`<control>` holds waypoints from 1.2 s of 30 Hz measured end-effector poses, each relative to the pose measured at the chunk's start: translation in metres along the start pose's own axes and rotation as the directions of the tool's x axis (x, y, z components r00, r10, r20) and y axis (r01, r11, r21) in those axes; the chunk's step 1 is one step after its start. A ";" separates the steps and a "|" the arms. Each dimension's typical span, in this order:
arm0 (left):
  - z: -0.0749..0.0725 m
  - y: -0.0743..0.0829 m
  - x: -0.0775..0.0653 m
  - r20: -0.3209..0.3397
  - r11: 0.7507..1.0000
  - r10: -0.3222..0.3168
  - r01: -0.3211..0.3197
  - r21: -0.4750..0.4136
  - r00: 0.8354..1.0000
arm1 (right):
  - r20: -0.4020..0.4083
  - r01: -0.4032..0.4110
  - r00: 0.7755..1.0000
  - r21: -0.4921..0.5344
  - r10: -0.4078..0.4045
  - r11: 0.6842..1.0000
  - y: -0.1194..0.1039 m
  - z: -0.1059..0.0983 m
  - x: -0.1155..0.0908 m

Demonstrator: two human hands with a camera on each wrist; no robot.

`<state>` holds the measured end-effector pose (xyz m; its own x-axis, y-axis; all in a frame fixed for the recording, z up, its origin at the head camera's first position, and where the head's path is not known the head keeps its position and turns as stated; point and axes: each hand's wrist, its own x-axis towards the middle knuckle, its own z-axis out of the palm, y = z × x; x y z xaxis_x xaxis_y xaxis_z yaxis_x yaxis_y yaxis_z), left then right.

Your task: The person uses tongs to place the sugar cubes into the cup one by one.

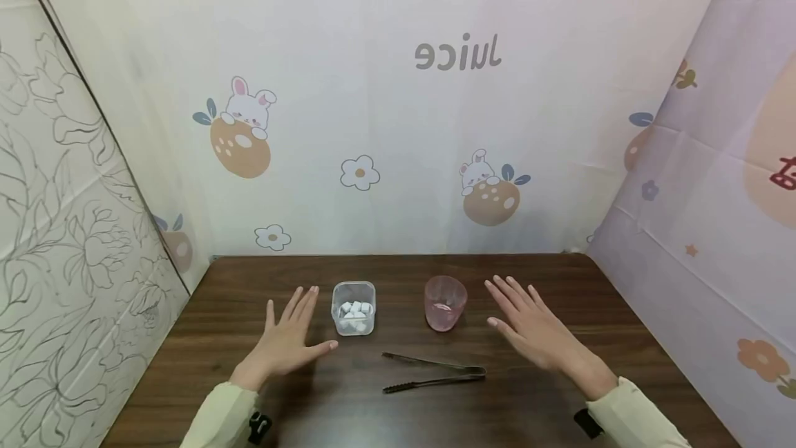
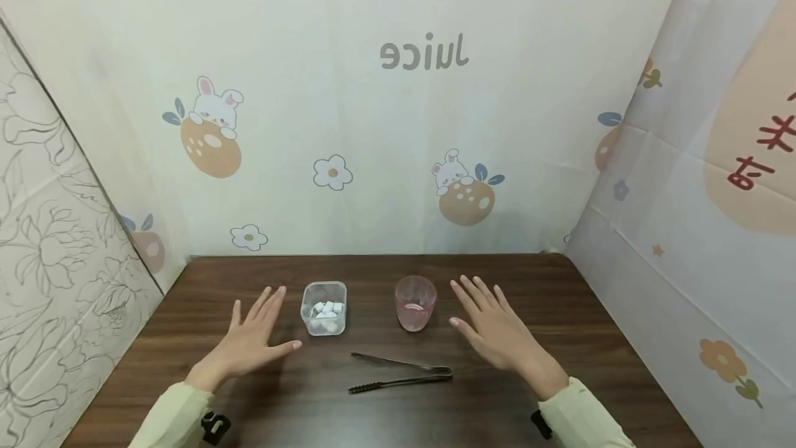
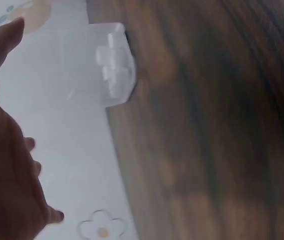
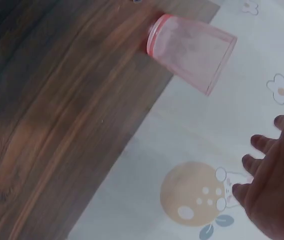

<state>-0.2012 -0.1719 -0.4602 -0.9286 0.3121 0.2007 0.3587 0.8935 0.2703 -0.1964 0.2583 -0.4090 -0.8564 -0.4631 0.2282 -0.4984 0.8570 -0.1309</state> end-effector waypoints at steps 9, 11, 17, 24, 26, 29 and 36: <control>0.031 -0.010 0.020 -0.014 0.945 0.045 -0.047 -0.323 0.999 | -0.016 0.167 0.986 0.033 -0.166 0.985 -0.015 0.012 0.004; 0.037 -0.012 0.024 -0.030 0.924 0.024 -0.034 -0.382 0.999 | -0.006 0.179 0.984 0.042 -0.179 0.983 -0.018 0.015 0.005; 0.055 -0.014 0.034 -0.045 0.847 -0.063 0.030 -0.530 0.997 | -0.006 0.177 0.984 0.086 -0.177 0.980 -0.028 0.025 0.005; 0.077 -0.016 0.045 -0.027 0.748 -0.123 0.075 -0.659 0.992 | 0.120 0.139 0.980 0.166 -0.159 0.976 -0.041 0.043 0.001; 0.082 -0.016 0.047 -0.018 0.726 -0.131 0.084 -0.682 0.991 | 0.157 0.138 0.973 0.177 -0.167 0.974 -0.043 0.049 -0.001; 0.086 -0.017 0.050 -0.014 0.706 -0.127 0.081 -0.703 0.992 | 0.205 0.145 0.962 0.184 -0.182 0.972 -0.045 0.060 -0.004; 0.090 -0.014 0.054 0.001 0.672 -0.110 0.075 -0.737 0.994 | 0.245 0.196 0.940 0.184 -0.238 0.963 -0.046 0.077 -0.008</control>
<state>-0.2644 -0.1388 -0.5376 -0.9626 0.2120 0.1688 0.2412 0.3860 0.8904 -0.1774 0.2054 -0.4791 -0.7191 -0.6948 0.0097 -0.6730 0.6929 -0.2587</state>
